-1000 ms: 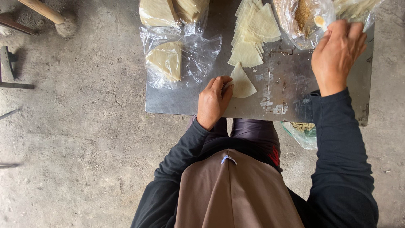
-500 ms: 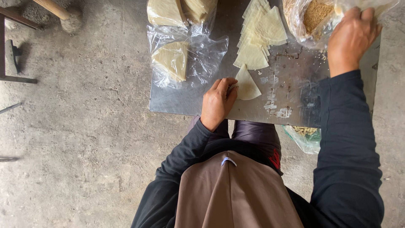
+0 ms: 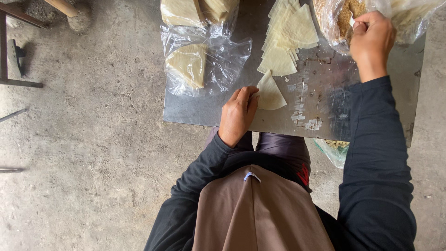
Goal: The person folds thin triangular wrappers into cone shapes, scoops a granular filling into each cone with a small plastic spoon, and seals them by hand. The person repeats this process for multiple units on a metal table.
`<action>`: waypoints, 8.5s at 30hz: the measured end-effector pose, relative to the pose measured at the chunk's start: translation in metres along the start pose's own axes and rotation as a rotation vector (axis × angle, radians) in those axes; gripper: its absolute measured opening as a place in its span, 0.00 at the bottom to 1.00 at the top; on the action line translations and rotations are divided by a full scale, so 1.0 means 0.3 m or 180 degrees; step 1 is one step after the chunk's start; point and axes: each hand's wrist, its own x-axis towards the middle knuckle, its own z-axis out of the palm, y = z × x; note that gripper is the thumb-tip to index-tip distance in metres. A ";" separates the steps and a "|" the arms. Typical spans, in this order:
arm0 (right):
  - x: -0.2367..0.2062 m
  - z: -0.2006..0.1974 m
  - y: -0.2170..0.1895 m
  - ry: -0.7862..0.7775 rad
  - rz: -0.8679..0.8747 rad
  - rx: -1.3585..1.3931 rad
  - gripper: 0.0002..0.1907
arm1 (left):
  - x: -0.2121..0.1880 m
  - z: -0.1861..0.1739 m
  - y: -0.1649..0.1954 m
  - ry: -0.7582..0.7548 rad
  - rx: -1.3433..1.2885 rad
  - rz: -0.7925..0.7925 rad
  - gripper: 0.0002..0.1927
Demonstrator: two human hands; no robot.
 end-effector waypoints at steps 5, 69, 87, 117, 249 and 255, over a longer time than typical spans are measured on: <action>0.003 -0.059 0.031 -0.0242 0.0728 0.1614 0.08 | 0.014 0.009 -0.005 -0.0042 -0.0064 0.0133 0.10; -0.495 -0.159 -0.602 -0.0909 -0.1450 0.0034 0.09 | -0.033 -0.011 -0.003 -0.0107 -0.0181 -0.0133 0.19; -0.585 -0.198 -0.607 -0.0721 -0.1042 0.0302 0.12 | -0.053 0.050 0.007 -0.0190 -0.0293 0.0372 0.18; -0.547 -0.151 -0.649 -0.0770 -0.0769 0.1125 0.14 | -0.020 0.018 0.008 -0.0657 -0.0359 0.0360 0.14; -0.541 -0.169 -0.687 -0.0916 -0.1611 -0.0841 0.12 | 0.020 0.034 -0.034 -0.0712 0.0851 0.0845 0.08; -0.532 -0.130 -0.707 -0.0747 -0.1678 -0.1862 0.32 | 0.033 0.013 -0.047 -0.0535 0.0161 0.0627 0.14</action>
